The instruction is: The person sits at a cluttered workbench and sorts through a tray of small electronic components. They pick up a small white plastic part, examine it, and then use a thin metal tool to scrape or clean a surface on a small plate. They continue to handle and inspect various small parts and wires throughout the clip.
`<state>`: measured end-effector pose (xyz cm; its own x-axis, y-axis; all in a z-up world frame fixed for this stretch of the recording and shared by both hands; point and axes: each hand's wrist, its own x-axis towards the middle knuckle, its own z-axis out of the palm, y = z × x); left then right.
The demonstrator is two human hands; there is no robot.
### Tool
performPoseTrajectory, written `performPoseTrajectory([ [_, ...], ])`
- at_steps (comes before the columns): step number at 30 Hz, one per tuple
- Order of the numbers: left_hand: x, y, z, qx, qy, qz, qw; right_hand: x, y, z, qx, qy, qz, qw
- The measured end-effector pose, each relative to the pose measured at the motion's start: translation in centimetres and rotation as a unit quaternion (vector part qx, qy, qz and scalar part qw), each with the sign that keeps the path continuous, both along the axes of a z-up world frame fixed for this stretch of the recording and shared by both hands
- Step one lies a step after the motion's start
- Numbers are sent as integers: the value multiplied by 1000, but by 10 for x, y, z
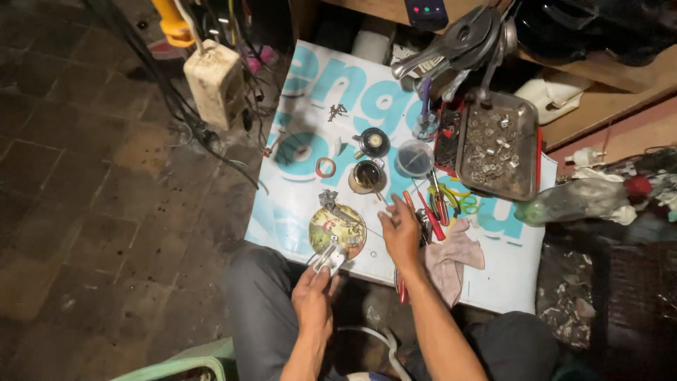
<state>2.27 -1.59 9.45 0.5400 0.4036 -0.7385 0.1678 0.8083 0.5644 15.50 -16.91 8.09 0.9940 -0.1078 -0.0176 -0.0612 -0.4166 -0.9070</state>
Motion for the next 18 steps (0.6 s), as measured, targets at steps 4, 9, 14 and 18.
performPoseTrajectory([
  [4, 20, 2, 21, -6, -24, -30, 999, 34, 6, -5, -34, -58, 46, 997],
  [9, 46, 11, 4, 32, -90, -35, 995, 56, 3, -14, -114, -238, 54, 963],
  [14, 60, 22, 13, 84, -106, -74, 988, 60, -1, -16, -160, -232, 69, 957],
  [18, 64, 23, -2, 87, -120, -73, 986, 55, 4, -9, -177, -204, 102, 957],
])
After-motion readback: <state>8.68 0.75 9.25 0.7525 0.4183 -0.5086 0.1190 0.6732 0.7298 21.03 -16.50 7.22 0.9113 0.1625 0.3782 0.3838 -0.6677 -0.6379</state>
